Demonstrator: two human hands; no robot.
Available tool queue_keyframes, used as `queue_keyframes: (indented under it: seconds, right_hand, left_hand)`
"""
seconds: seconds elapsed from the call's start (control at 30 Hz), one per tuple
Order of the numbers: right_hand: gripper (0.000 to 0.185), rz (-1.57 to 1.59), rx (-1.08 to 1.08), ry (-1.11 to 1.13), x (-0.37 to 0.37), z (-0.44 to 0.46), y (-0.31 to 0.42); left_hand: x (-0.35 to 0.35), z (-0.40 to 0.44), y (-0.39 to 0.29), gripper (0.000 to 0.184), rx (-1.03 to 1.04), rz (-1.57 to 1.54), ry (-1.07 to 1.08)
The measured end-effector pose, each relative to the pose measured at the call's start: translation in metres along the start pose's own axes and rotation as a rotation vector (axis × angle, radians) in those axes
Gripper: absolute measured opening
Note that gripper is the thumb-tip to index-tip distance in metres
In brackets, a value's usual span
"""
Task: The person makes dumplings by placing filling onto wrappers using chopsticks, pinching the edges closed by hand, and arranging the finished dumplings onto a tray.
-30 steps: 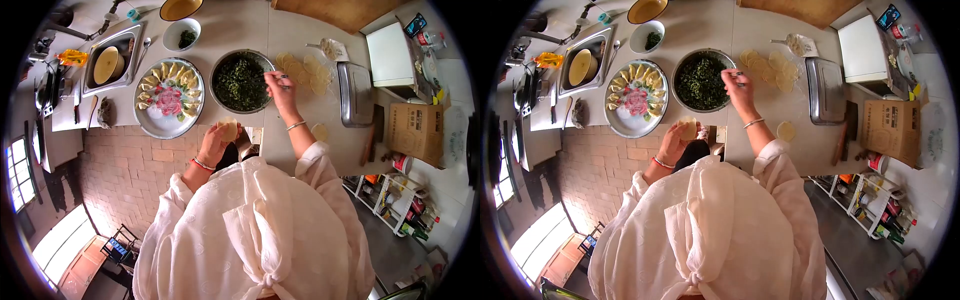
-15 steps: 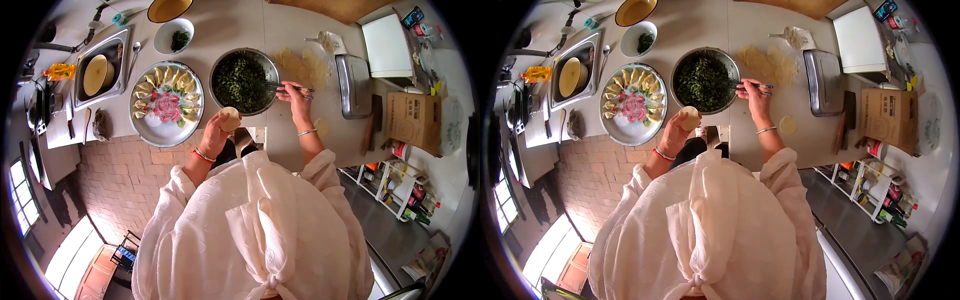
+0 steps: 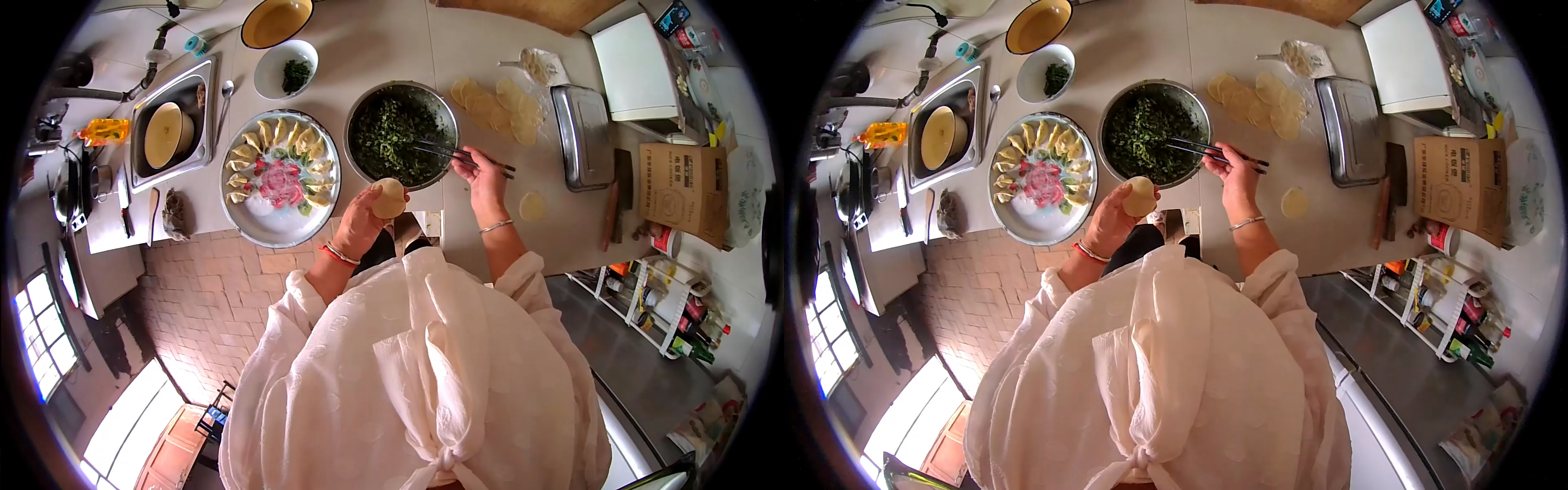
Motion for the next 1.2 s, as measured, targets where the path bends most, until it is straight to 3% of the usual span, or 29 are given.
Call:
queue_keyframes:
  seconds: [0.13,0.33,0.53,0.63,0.83,0.97,1.07,1.2]
  right_hand:
    - [0.022,0.055,0.018,0.039,-0.003,0.001,-0.001]
    - [0.024,0.086,0.025,0.048,-0.005,-0.006,0.013]
    - [0.026,0.035,-0.108,0.128,0.013,-0.041,0.057]
    - [0.024,-0.088,-0.256,0.181,0.036,-0.072,0.079]
    - [0.02,-0.425,-0.522,0.267,0.083,-0.133,0.077]
    - [0.024,-0.906,-0.988,0.382,0.122,-0.175,0.068]
    - [0.029,-1.168,-1.217,0.422,0.143,-0.205,0.058]
    - [0.031,-1.206,-1.275,0.462,0.148,-0.213,0.055]
  left_hand:
    - [0.007,0.0,-0.009,0.042,0.001,-0.047,0.049]
    - [0.012,0.011,-0.033,0.046,0.149,-0.08,-0.044]
    - [0.023,0.042,-0.036,0.051,0.175,-0.268,0.051]
    - [0.036,0.055,-0.044,0.057,0.224,-0.284,0.105]
    - [0.043,0.065,-0.041,0.061,0.212,-0.346,-0.008]
    - [0.054,0.065,-0.045,0.063,0.206,-0.346,0.056]
    - [0.054,0.064,-0.045,0.064,0.218,-0.351,0.063]
    - [0.052,0.061,-0.047,0.063,0.251,-0.377,0.072]
Point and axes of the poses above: each hand's wrist, its own z-axis towards the middle knuckle, its own x-axis out of the palm, y = z × x, the point moved 10 cm from there along z, towards the middle knuckle, and after that the axes turned 12 degrees about x, right-handed, at the moved point
